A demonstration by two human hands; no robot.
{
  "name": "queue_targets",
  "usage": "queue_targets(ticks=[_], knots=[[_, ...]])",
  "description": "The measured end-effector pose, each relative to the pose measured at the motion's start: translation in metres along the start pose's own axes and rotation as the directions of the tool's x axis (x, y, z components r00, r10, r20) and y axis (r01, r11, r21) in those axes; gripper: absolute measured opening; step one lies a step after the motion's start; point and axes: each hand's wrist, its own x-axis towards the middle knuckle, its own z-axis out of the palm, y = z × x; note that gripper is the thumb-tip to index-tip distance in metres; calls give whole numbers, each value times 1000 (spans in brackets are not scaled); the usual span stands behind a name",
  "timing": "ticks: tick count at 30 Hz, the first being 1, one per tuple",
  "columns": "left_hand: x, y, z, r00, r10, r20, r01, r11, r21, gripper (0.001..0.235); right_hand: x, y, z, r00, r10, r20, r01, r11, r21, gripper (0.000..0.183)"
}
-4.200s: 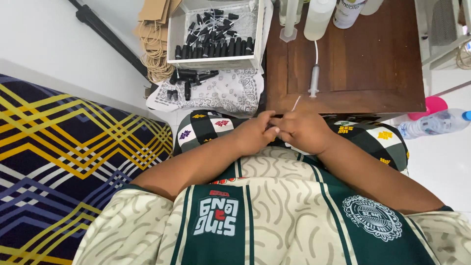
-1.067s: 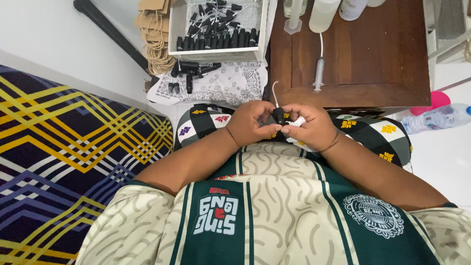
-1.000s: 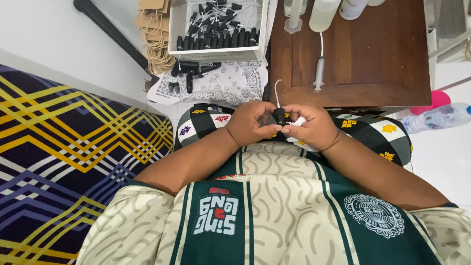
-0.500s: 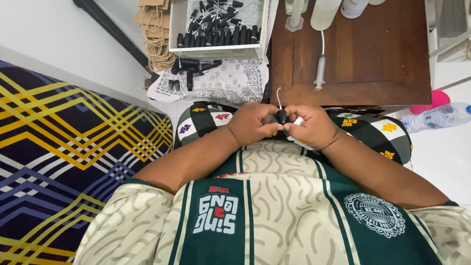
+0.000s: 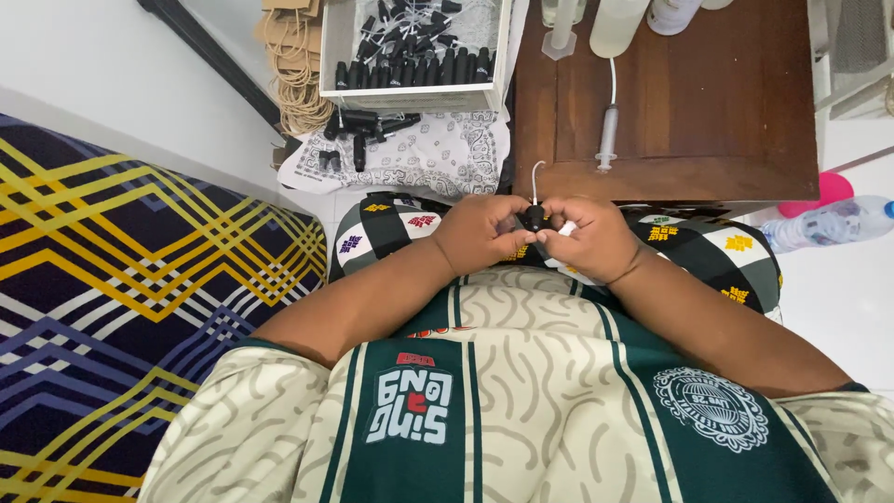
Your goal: Assembling small perfume bottles by attaching sprayer heads to the tubes.
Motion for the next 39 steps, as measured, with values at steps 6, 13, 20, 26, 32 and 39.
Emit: queue_targets(ticks=[6, 13, 20, 26, 32, 39], knots=[[-1, 1, 0, 999, 40, -17, -40, 999, 17, 51, -4, 10, 1, 999, -28, -21, 28, 999, 27, 33], [3, 2, 0, 1000, 19, 24, -21, 998, 66, 47, 0, -6, -1, 998, -66, 5, 66, 998, -12, 29], [8, -11, -10, 976, -216, 19, 217, 976, -22, 49, 4, 5, -10, 989, 143, -44, -138, 986, 94, 24], [29, -15, -53, 872, -481, 87, 418, 826, 379, 55, 8, 87, -8, 859, 510, 45, -466, 743, 481, 27], [74, -1, -114, 835, -532, -137, 503, 640, 580, 56, 22, 41, -16, 772, 608, 187, -635, 719, 284, 26], [104, 64, -140, 668, -728, -154, 722, 684, -105, 61, 44, 41, -18, 579, 769, 273, -797, 604, -11, 14]])
